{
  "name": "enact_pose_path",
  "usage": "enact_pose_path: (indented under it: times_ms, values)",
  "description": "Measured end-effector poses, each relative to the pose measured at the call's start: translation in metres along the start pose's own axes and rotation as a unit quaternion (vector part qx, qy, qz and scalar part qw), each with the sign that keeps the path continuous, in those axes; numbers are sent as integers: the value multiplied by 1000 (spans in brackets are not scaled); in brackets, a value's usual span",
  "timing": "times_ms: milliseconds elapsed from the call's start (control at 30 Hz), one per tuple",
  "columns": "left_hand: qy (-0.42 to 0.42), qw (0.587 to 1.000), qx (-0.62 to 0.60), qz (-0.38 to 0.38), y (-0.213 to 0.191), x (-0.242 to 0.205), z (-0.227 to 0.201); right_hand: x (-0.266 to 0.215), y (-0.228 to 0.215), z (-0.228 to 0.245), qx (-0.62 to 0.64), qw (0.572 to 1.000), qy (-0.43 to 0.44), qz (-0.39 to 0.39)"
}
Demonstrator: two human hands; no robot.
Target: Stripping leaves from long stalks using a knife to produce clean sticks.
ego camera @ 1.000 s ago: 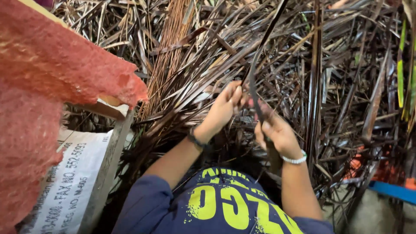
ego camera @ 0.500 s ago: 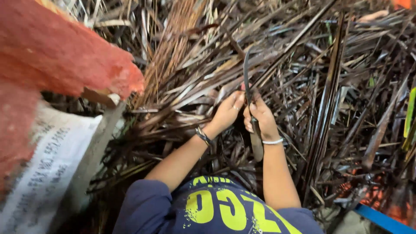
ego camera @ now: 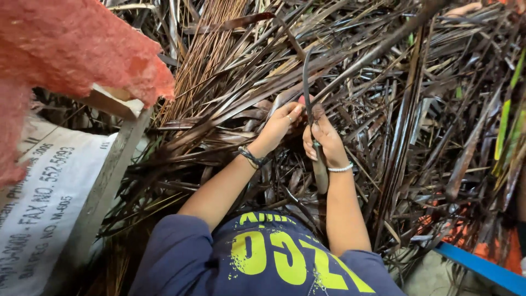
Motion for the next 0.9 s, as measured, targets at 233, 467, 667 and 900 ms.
enact_pose_path:
  times_ms: [233,467,667,900]
  values:
    - [-166,955,-182,165,18,-60,-59,-27,11,12,34,999,-5,9]
    - [-239,885,-258,306,25,-84,-51,-39,44,32,-13,1000,-20,-8]
    - [-132,952,-153,230,25,-101,-75,-46,53,41,-14,998,-8,-53]
    - [-56,969,-33,239,30,-112,-83,-44,93,52,-17,997,21,-73]
Point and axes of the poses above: each hand's wrist, its own x-axis towards the middle knuckle, its own y-axis out of the palm, z = x × y, the point moved 3 cm from there along x, towards the middle knuckle, and after that the axes turned 4 degrees about -y, right-handed, at the moved point
